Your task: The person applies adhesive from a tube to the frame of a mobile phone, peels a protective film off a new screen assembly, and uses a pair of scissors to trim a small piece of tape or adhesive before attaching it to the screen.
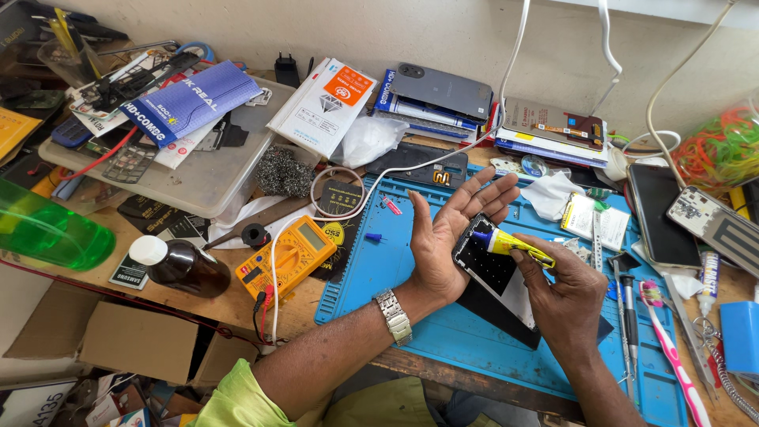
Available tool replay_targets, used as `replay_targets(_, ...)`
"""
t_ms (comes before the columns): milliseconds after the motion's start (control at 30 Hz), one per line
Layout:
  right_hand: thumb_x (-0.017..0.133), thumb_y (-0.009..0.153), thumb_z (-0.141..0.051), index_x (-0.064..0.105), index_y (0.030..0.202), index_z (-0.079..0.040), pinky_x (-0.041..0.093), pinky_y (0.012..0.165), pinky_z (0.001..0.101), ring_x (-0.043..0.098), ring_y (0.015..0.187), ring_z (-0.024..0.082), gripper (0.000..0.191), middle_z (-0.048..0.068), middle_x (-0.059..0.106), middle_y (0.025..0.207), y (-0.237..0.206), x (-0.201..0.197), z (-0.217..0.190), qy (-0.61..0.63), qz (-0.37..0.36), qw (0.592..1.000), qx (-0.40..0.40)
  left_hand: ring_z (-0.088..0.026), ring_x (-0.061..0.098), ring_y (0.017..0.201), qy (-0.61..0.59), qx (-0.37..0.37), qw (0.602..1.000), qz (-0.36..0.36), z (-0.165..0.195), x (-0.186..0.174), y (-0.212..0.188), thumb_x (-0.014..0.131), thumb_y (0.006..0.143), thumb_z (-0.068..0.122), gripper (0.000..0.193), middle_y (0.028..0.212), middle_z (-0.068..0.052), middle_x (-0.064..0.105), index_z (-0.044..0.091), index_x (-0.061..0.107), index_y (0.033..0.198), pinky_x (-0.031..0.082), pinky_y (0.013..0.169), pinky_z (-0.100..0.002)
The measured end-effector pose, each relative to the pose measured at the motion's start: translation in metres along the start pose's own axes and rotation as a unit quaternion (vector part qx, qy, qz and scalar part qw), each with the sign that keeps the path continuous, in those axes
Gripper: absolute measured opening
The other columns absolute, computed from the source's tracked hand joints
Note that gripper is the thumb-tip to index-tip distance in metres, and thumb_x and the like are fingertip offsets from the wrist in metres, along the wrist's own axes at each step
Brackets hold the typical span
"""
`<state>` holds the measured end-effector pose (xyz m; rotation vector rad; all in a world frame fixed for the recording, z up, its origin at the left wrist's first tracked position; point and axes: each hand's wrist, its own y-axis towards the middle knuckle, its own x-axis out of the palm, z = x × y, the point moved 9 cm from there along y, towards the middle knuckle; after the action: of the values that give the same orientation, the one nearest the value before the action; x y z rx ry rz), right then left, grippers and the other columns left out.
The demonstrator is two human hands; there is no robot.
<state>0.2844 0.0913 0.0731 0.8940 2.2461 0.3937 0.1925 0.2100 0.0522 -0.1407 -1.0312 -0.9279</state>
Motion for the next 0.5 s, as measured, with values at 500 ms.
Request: replay_targets(500,0.076,0.094,-0.008,0.075,0.119,-0.006,0.056,0.066,0.0235,0.069,0.082,0.009,0.025,0.010,0.077,0.099,0.0003,0.0003,-0.0017,-0.005,0.006,1.000,-0.008,-0.032,0.038,0.153,-0.014,0.000,1.000,0.001,-0.0018,-0.0008,0.0005,0.015,0.091,0.087,0.112,0.161,-0.024,0.041,0.000,0.029,0.161,0.028,0.130,-0.045)
